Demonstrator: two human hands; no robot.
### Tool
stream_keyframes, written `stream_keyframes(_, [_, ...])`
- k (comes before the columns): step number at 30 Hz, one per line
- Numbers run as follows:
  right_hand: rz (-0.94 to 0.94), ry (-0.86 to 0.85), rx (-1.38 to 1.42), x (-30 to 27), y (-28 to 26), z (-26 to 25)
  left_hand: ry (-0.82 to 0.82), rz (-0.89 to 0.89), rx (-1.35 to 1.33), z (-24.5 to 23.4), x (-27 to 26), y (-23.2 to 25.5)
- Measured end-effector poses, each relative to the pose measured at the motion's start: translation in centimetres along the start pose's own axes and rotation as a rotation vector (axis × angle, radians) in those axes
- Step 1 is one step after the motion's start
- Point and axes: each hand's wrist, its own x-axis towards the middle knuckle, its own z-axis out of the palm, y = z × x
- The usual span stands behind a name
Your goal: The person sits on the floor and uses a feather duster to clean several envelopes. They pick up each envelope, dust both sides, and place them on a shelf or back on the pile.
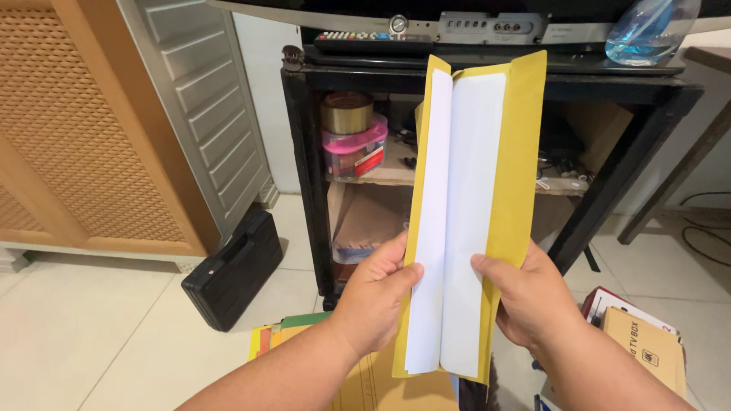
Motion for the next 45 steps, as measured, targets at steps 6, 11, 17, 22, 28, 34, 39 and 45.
stream_keyframes(6, [0.003,0.004,-0.003,0.0,0.2,-0.1,-0.006,-0.015,0.049,-0.3,-0.1,0.0])
stream_keyframes(11, [-0.01,0.009,-0.036,0.1,0.5,0.0,0.014,-0.044,0.138,-0.2,-0.1,0.0])
stream_keyframes(17, [0.0,0.016,-0.059,-0.1,0.9,0.2,0.025,-0.001,0.232,0.3,0.0,-0.3])
stream_keyframes(22, [-0.066,-0.01,-0.205,-0.1,1.6,0.2,0.061,-0.014,0.262,0.6,-0.4,-0.3])
stream_keyframes(28, [-0.046,0.028,-0.149,0.4,2.7,-0.1,0.116,0.029,0.295,0.6,-0.2,-1.1])
stream_keyframes(34, [-0.022,0.052,-0.026,0.6,2.5,0.0,0.201,0.031,0.28,-0.2,0.6,-1.6])
stream_keyframes(39, [0.044,0.05,-0.003,0.8,0.7,-0.3,0.252,-0.062,-0.069,-1.3,1.2,-0.8])
stream_keyframes(45, [0.058,0.032,0.013,1.1,0.4,-0.5,0.234,-0.057,-0.055,-1.1,1.2,-0.9])
